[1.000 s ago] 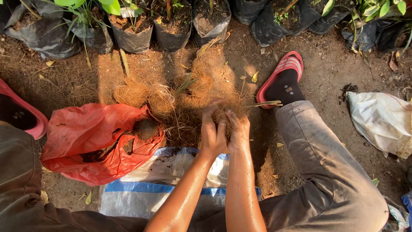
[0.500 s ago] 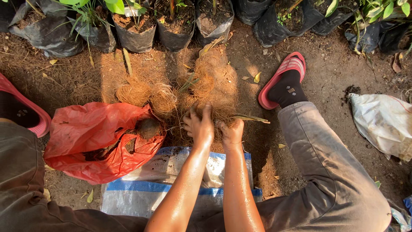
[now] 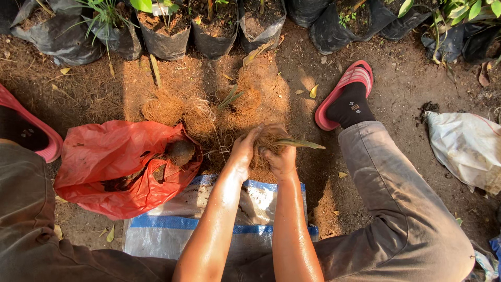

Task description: The person sits on the ground and bundles small plants with fibrous material, then ties them with string. The person handles the plants and fibers by hand, forming bundles and securing them with a thin tie.

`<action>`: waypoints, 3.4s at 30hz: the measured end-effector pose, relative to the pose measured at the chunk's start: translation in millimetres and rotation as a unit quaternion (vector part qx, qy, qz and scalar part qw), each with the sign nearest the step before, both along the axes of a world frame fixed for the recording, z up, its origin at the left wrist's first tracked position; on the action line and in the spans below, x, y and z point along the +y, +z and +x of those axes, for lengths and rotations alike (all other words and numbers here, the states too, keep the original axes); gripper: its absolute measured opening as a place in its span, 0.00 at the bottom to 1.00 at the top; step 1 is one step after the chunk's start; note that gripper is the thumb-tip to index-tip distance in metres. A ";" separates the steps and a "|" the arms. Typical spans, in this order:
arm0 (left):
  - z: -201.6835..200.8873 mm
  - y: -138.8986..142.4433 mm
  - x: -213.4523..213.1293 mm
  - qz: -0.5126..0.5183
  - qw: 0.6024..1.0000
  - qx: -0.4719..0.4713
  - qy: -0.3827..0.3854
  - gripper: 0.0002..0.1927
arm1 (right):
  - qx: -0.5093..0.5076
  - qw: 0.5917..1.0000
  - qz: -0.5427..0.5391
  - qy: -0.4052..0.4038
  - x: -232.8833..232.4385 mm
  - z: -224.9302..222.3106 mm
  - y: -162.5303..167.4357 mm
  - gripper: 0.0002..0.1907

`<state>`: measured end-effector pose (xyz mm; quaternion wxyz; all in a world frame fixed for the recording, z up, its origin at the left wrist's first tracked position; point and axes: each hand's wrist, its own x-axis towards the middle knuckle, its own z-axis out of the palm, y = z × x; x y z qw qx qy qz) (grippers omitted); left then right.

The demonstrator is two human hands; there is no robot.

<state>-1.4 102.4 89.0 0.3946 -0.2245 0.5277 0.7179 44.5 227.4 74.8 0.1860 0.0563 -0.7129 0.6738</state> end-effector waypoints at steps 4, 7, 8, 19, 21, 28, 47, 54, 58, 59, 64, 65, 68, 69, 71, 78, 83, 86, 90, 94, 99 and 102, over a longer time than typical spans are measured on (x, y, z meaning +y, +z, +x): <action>-7.8 -27.2 2.2 0.018 0.995 -0.005 0.093 0.25 | -0.097 0.986 0.102 -0.094 -16.6 -6.9 -1.5 0.35; -11.9 -50.2 8.1 0.016 0.980 0.026 0.194 0.22 | -0.131 0.976 0.086 -0.154 -40.1 -11.5 -11.2 0.40; -14.6 -55.6 10.4 0.039 0.969 0.053 0.239 0.22 | -0.105 0.978 0.058 -0.170 -47.2 -10.8 -15.6 0.41; 4.2 -13.8 2.8 0.096 0.969 0.045 0.222 0.19 | -0.148 0.942 -0.168 -0.248 -41.2 -24.6 -61.7 0.22; -1.4 -7.6 -3.8 0.024 0.982 -0.038 0.183 0.20 | -0.060 0.952 -0.264 -0.146 -39.5 -23.5 -54.2 0.25; -1.0 -31.7 -27.8 0.190 0.966 0.081 0.155 0.18 | -0.127 0.989 0.028 -0.066 -36.1 -15.5 -14.4 0.37; 15.5 -50.0 3.8 0.077 0.973 0.048 0.214 0.30 | -0.116 0.941 -0.278 -0.153 -33.8 -28.0 -58.4 0.14; 9.3 -44.2 -42.8 0.287 0.949 0.060 0.112 0.31 | -0.074 0.978 -0.194 -0.015 -28.3 -13.8 -72.1 0.32; 11.5 -34.7 -33.9 0.096 0.981 -0.028 0.164 0.29 | -0.112 0.968 -0.216 0.063 -30.3 -12.4 -48.4 0.40; 11.9 -32.7 -26.4 0.076 0.977 -0.040 0.196 0.30 | -0.136 0.958 -0.246 0.059 -32.4 -12.4 -40.9 0.42; 12.6 -35.6 -6.8 0.057 0.912 0.206 0.349 0.32 | -0.159 0.952 -0.231 -0.119 -63.6 -11.1 -24.1 0.43; 13.2 -37.0 -5.8 0.011 0.903 0.258 0.344 0.32 | -0.161 0.942 -0.268 -0.119 -69.0 -11.1 -25.4 0.42; 22.6 -36.2 -4.9 -0.041 0.885 0.355 0.300 0.28 | -0.217 0.927 -0.256 -0.169 -71.8 -8.6 -33.2 0.35; 24.0 -33.1 -4.8 -0.043 0.880 0.378 0.283 0.27 | -0.241 0.923 -0.231 -0.192 -69.6 -9.4 -35.6 0.32; 23.2 -24.4 -5.9 -0.024 0.914 0.345 0.210 0.26 | -0.185 0.908 -0.336 -0.171 -61.9 -13.5 -37.8 0.27; 5.8 -17.3 -51.6 0.073 0.933 0.345 -0.079 0.35 | -0.234 0.842 -0.419 -0.246 -34.1 -20.5 1.8 0.27; 0.5 -57.5 -52.6 0.091 0.877 0.392 0.263 0.11 | -0.351 0.811 -0.366 -0.292 -32.5 -20.3 29.3 0.34; -0.4 -66.7 -60.9 0.048 0.833 0.430 0.345 0.09 | -0.326 0.875 -0.236 -0.270 -17.3 -18.3 29.0 0.34; 5.4 -46.3 -78.4 -0.185 0.848 0.453 0.206 0.07 | -0.347 0.880 -0.256 -0.200 25.9 -4.7 23.2 0.35; 2.7 -18.0 -84.5 -0.295 0.880 0.366 0.071 0.10 | -0.324 0.941 -0.029 0.090 63.8 16.1 24.9 0.31; -0.7 -23.5 -99.5 -0.336 0.870 0.293 -0.211 0.36 | -0.492 0.839 0.216 0.091 43.3 15.2 12.2 0.33; 0.8 -49.5 -98.7 -0.384 0.856 0.278 -0.206 0.36 | -0.372 0.904 0.170 0.126 24.8 10.4 0.5 0.33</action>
